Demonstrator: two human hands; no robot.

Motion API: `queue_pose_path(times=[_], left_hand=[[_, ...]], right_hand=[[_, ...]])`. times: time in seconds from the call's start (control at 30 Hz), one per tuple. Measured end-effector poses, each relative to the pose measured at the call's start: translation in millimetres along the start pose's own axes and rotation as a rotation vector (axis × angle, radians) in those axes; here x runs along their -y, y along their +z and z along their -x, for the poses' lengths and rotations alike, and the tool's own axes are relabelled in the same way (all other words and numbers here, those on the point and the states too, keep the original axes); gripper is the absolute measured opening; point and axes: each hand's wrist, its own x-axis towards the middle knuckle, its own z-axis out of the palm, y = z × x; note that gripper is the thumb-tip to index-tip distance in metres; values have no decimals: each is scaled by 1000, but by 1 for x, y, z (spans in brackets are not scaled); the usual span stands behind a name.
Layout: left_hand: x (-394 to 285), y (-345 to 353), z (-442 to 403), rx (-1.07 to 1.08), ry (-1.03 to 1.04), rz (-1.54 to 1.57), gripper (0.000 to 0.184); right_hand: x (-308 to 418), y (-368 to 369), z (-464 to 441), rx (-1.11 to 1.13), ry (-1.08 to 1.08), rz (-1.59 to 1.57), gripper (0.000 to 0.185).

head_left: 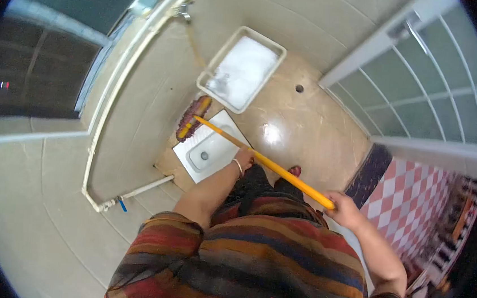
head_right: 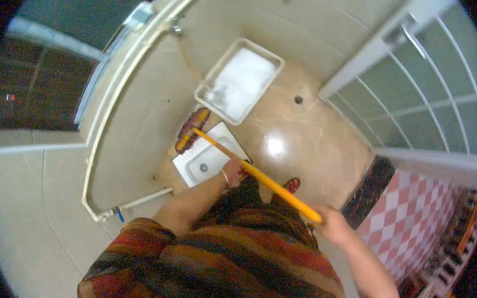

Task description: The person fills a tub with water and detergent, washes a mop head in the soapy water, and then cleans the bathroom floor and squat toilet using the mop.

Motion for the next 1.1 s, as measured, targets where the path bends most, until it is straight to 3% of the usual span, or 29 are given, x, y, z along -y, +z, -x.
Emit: queue_pose_path(times=[0.07,0.1,0.13,0.23,0.3,0.4,0.47,0.6,0.67,0.83,0.9,1.0,1.1], left_hand=[[-62,6,36,219,350,-558,34],[-115,20,78,110,721,-820,33],[-157,31,115,-12,1076,-1084,31],[-248,24,173,90,1151,-975,39],[-275,3,200,32,1220,-925,26],[-298,-34,252,-75,1291,-781,18],[-318,-49,292,-269,1400,-565,18],[-316,-75,332,-842,1365,-311,19],[-314,-81,339,-931,1239,70,14],[-316,-83,343,-1083,1232,46,16],[-315,-81,342,-1095,1217,27,17],[-319,-74,336,-1122,1203,7,18],[-320,-63,330,-1142,1214,21,18]], right_hand=[[69,-7,-56,57,-146,105,44],[107,-15,-66,95,-182,173,44],[145,-23,-71,207,-136,2,42],[234,-35,-88,510,-53,-399,39],[271,-38,-106,698,-112,-524,38],[263,-17,-166,454,-295,-368,38],[250,-23,-218,316,-427,-57,36],[259,-50,-329,209,-498,242,34],[267,-60,-412,104,-545,279,38],[310,-75,-603,-329,-607,640,59],[321,-72,-647,-575,-783,677,61],[327,-73,-689,-332,-732,794,57],[316,-63,-697,-209,-577,484,48]])
